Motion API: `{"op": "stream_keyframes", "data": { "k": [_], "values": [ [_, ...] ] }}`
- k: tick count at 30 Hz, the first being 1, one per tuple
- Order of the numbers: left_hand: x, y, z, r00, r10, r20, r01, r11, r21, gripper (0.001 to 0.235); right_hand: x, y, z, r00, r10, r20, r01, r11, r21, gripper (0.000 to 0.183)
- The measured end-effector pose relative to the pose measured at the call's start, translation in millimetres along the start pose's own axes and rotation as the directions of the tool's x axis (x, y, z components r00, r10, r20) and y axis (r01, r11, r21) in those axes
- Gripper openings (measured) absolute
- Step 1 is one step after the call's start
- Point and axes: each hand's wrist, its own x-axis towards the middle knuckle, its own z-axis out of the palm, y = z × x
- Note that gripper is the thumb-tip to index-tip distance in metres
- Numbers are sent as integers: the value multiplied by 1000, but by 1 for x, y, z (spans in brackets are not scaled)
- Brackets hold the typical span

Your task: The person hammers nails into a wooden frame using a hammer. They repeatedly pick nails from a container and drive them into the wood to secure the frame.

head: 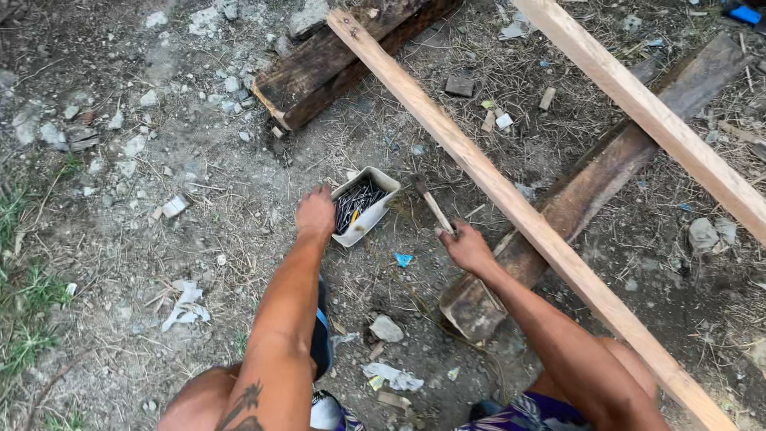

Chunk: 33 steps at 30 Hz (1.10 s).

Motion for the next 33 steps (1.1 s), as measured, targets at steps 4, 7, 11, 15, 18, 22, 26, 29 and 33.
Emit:
{"op": "stream_keyframes", "data": {
  "k": [4,7,11,15,18,22,26,29,33],
  "values": [
    [65,25,3,835,308,455,-318,946,-56,28,21,7,33,981,192,-28,-188,977,105,51],
    [87,34,38,739,309,599,-454,885,105,31,28,7,55,966,251,-65,-241,962,127,44],
    [102,39,89,579,414,703,-648,757,88,29,17,5,67,872,469,-141,-429,870,242,44],
    [131,64,107,514,407,755,-738,658,148,31,-3,2,70,802,501,-326,-413,858,306,41],
    [136,92,84,449,411,793,-807,568,162,28,-29,-2,66,721,582,-377,-459,808,370,39],
    [134,138,21,247,378,892,-922,375,97,27,-53,6,59,671,600,-436,-360,777,516,34],
    [138,197,-32,118,428,896,-881,461,-103,35,-94,32,78,537,632,-559,-257,753,606,35],
    [128,235,-33,161,595,788,-798,548,-251,38,-153,64,92,430,679,-595,-359,733,578,38],
    [99,264,-6,360,686,633,-674,660,-332,43,-229,128,65,354,792,-497,-666,587,460,45]
  ]
}}
